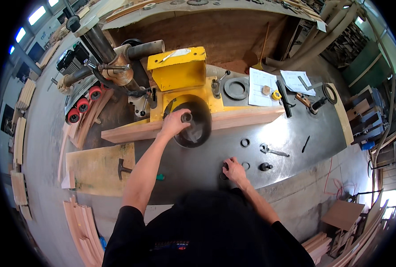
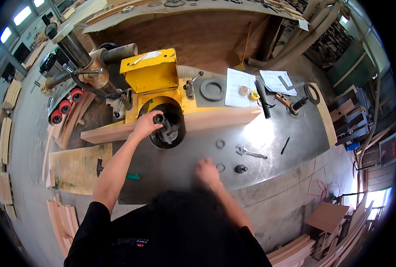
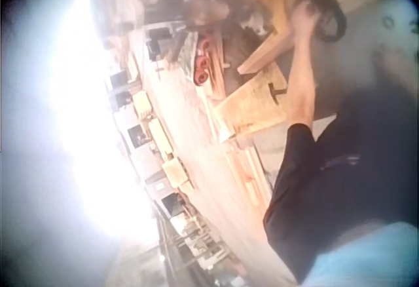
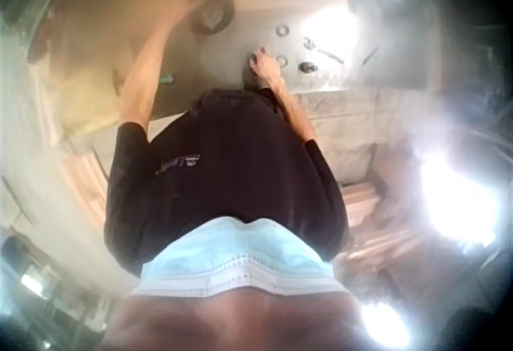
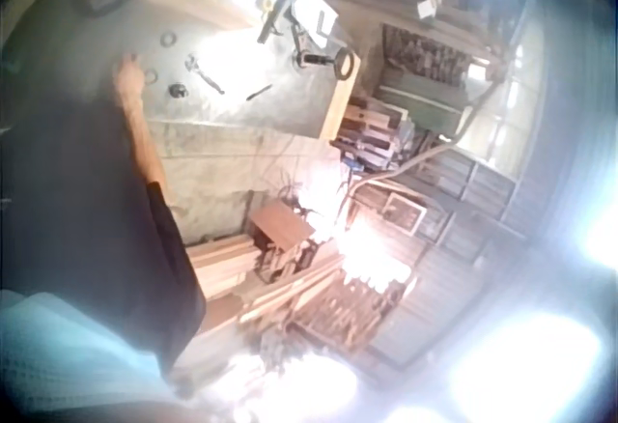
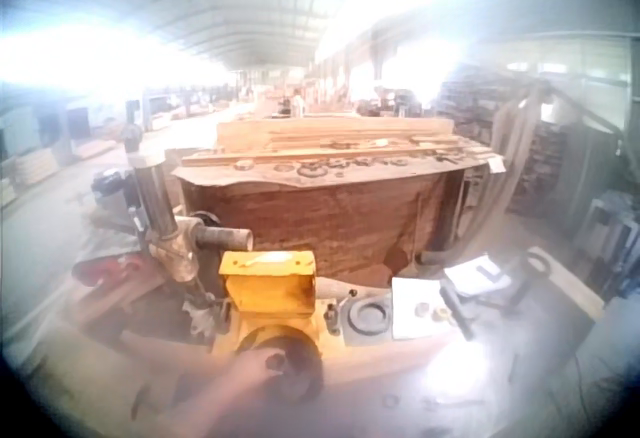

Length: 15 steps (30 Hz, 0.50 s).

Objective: The person operates a yellow mortising machine in a woodworking workshop. They mark a wooden plank, retrieve a chisel from a cabinet, install it into the machine using a hammer and wrench, and then feed the plank through the machine to cut mortises.

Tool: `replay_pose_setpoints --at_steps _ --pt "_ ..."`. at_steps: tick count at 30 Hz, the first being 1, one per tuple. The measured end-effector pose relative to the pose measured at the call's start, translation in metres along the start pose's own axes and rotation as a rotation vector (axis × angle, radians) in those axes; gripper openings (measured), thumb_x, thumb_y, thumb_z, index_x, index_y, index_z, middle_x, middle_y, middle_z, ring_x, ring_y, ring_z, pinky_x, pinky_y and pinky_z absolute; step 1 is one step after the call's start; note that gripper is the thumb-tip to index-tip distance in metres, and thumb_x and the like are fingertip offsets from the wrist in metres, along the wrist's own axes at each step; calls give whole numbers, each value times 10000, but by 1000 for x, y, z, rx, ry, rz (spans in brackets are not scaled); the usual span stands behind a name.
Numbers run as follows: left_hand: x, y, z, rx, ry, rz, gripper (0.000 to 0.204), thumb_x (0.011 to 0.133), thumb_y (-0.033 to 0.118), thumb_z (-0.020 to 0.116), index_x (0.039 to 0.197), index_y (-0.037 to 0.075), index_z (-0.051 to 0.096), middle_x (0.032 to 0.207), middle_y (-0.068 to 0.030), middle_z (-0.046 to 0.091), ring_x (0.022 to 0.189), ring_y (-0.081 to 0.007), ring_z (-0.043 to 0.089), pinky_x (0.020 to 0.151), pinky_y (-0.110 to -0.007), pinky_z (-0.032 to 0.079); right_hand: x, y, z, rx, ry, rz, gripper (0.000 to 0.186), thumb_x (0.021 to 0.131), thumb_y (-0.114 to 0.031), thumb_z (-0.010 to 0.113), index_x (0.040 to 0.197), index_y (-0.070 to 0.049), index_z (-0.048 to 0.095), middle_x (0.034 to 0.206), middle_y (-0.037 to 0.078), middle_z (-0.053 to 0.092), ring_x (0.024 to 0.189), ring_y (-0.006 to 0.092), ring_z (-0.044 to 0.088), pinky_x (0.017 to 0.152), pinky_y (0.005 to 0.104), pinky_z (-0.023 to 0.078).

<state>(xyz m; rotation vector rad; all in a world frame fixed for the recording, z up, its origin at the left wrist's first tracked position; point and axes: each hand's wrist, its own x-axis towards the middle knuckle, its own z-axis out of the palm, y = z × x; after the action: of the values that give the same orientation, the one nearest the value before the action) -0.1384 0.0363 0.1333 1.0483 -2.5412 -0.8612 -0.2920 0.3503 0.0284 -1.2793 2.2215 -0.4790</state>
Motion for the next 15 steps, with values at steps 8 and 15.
replay_pose_setpoints --at_steps 8,15 --pt "8 -15 -5 61 -88 104 508 720 222 814 1204 145 678 1122 -135 715 1060 -341 671 917 -429 542 51 -15 -13 1003 -41 95 262 934 -161 626 1164 -44 672 1068 73 666 828 164 665 701 314 574" --pt "-22 -8 46 -76 263 -68 530 795 177 763 1303 135 619 1260 -114 671 1146 -316 642 975 -417 518 93 -96 -55 931 132 -238 451 881 -50 673 1319 -14 571 1161 125 630 776 169 679 667 288 567"
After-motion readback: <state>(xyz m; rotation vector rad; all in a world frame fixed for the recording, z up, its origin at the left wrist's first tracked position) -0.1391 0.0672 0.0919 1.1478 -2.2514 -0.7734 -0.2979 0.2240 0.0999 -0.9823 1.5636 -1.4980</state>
